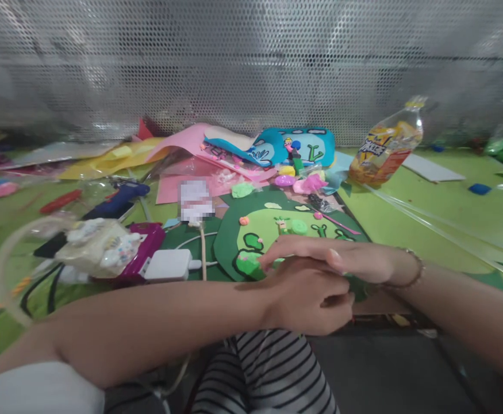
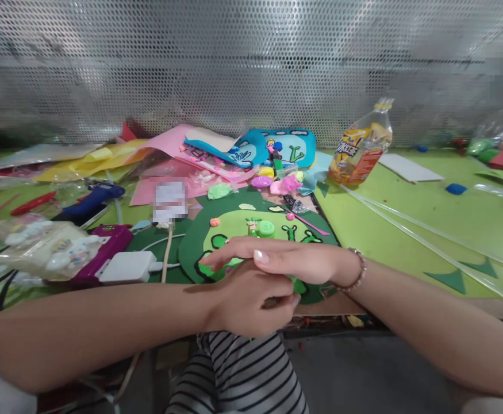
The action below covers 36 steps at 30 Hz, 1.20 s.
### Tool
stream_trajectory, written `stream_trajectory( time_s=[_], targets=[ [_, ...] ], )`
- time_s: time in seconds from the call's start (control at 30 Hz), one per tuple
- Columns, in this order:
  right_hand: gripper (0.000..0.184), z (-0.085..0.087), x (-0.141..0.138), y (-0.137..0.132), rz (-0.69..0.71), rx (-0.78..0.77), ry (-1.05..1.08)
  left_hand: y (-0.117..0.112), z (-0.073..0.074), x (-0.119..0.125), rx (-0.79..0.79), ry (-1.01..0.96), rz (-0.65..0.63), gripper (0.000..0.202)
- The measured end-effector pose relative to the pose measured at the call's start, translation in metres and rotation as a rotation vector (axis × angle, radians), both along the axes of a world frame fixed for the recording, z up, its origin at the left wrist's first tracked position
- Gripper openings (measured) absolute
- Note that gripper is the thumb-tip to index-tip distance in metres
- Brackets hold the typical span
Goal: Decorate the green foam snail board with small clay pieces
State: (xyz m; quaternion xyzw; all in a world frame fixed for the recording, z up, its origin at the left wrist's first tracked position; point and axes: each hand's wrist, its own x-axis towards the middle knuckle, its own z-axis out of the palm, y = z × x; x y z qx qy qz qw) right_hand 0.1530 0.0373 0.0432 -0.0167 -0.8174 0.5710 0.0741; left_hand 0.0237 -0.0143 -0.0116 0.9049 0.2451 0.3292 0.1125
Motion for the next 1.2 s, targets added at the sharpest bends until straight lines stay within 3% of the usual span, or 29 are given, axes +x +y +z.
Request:
stream_trajectory(
  time_s=[0.23, 0.47, 0.63, 0.73, 0.93, 1.2],
  targets=[
    [0.057, -0.003, -0.003, 0.000, 0.020, 0.012, -0.010, -0.003, 0.001, 0.001, -0.061, -0.032, -0.016, 0.031],
    [0.064, 0.004, 0.004, 0.001, -0.049, -0.118, 0.080, 0.010, 0.005, 0.000, -0.199, -0.128, 0.062, 0.031],
    [0.063, -0.004, -0.002, 0.003, -0.040, -0.116, 0.034, 0.004, 0.003, 0.002, -0.115, -0.054, 0.036, 0.032],
    [0.063, -0.006, -0.004, 0.003, -0.026, -0.126, -0.006, 0.003, 0.005, 0.002, -0.146, -0.030, 0.042, 0.034],
    [0.065, -0.004, 0.003, 0.004, -0.093, -0.210, 0.094, 0.011, 0.001, 0.001, -0.155, -0.114, 0.064, 0.033],
    [0.063, -0.006, -0.003, 0.003, -0.063, -0.233, 0.009, 0.004, -0.001, 0.003, -0.132, -0.157, 0.003, 0.034]
  ],
)
